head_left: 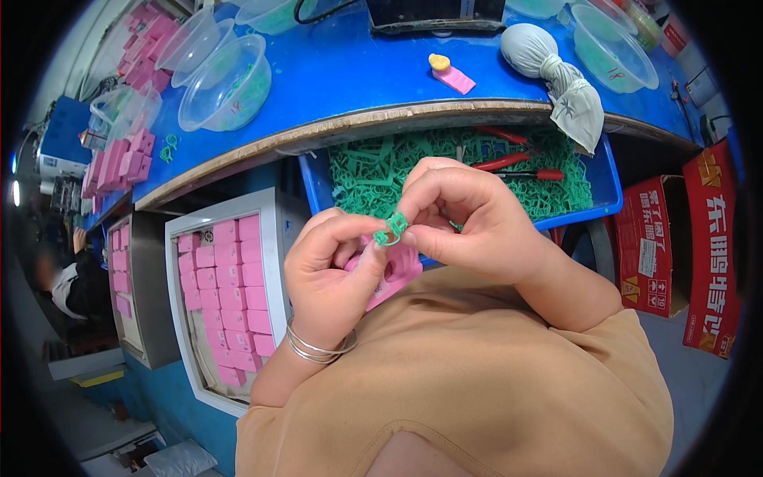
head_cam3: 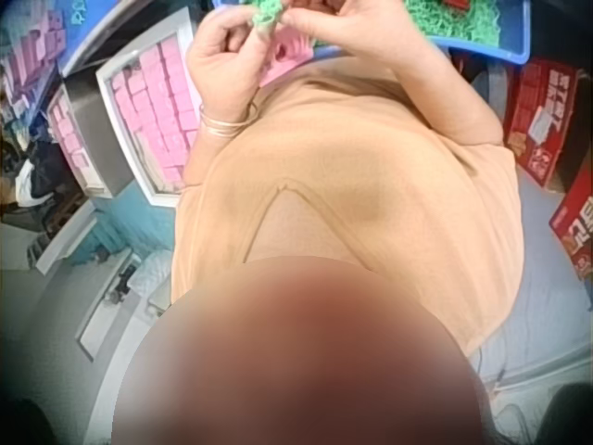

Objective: Assembling small colorful toy figurines using a silicone mold and a small heat press.

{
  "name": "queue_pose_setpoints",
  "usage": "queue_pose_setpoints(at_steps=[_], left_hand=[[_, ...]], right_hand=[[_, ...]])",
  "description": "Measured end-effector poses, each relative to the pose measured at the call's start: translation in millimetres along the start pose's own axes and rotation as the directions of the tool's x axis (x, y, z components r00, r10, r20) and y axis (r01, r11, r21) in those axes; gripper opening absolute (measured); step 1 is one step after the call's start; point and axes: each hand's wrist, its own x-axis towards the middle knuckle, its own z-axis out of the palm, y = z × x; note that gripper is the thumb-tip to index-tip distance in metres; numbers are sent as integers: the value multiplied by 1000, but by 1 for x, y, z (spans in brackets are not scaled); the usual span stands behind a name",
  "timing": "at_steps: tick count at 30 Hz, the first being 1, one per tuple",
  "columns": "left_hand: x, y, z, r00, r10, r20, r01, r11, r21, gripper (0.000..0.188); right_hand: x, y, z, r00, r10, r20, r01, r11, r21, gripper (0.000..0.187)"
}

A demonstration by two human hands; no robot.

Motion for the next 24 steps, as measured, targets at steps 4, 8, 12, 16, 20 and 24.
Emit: queue_pose_setpoints(at_steps=[4, 8, 12, 16, 20, 24], left_hand=[[1, -4, -3, 1000, -3, 16, 4, 1000, -26, 11], [-2, 1, 0, 949, -311, 60, 302, 833, -464, 10], [-9, -7, 3, 991, -134, 6, 130, 951, -280, 10], [33, 14, -11, 815, 529, 236, -573, 678, 460, 19], [108, 14, -36, 893, 449, -37, -349, 741, 575, 3], [211, 18, -77, 955, 222, -196, -135, 916, 378, 21]], right_hand=[[1, 0, 1, 999, 31, -29, -30, 999, 41, 11], [5, 16, 5, 993, 87, -81, -75, 987, 144, 19], [-8, 50, 26, 855, 373, 360, -517, 556, 651, 45], [-12, 66, 22, 829, 452, 329, -557, 627, 545, 39], [-9, 57, 17, 752, 546, 369, -650, 523, 551, 37], [-6, 56, 21, 760, 537, 365, -645, 559, 522, 39]])
